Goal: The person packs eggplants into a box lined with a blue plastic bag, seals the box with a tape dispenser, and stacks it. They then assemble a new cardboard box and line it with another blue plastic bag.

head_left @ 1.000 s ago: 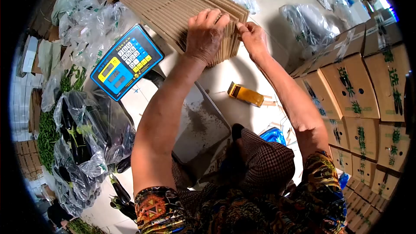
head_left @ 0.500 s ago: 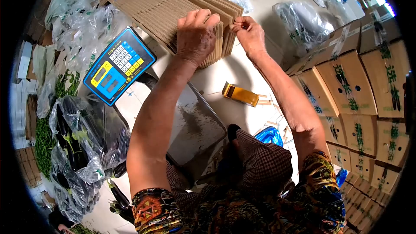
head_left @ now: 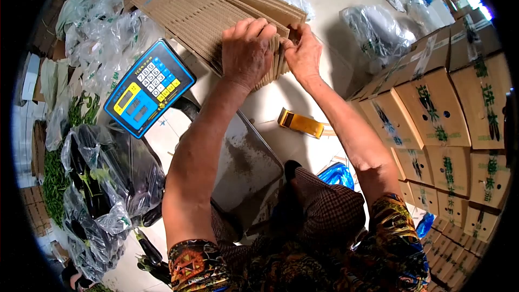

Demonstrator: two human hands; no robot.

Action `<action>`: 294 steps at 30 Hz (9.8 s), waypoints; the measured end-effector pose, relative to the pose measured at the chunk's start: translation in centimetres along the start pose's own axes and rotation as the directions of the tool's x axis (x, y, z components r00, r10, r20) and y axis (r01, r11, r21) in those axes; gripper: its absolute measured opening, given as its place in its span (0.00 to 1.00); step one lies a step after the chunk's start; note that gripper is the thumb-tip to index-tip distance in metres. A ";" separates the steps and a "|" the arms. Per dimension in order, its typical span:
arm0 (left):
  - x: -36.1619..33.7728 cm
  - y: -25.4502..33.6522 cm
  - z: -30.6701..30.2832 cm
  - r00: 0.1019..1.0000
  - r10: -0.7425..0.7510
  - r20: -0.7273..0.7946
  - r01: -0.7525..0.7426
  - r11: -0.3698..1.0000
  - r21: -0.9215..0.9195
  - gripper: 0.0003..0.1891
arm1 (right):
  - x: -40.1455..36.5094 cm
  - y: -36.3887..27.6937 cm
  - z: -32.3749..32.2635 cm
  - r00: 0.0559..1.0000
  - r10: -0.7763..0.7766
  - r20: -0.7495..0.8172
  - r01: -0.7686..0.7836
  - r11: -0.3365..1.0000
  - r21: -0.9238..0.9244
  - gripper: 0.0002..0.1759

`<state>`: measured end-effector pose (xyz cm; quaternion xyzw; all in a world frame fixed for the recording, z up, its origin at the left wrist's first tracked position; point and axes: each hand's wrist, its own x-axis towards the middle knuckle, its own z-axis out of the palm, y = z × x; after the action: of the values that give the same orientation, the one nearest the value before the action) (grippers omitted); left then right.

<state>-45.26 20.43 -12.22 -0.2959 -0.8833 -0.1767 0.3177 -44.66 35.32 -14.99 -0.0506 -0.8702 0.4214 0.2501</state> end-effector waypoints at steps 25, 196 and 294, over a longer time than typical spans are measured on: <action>-1.6 -1.3 -0.6 0.997 -0.074 0.005 0.074 0.989 -0.129 0.26 | -0.4 -2.8 -3.1 0.921 -0.335 0.197 0.364 0.921 -0.139 0.09; -56.3 -4.3 -13.9 0.138 -0.989 0.055 0.790 0.144 0.596 0.49 | -14.8 -23.2 -0.1 0.560 -0.463 0.687 0.609 0.792 0.037 0.32; -67.8 -11.7 -26.3 0.220 -0.959 0.177 0.565 0.273 0.779 0.27 | -12.9 -21.4 0.7 0.656 -0.361 0.664 0.517 0.855 -0.046 0.30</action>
<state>1.55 -29.52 -39.42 0.2849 -0.9536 0.0638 -0.0730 -31.12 17.30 -4.19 0.2786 -0.9306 0.2355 0.0296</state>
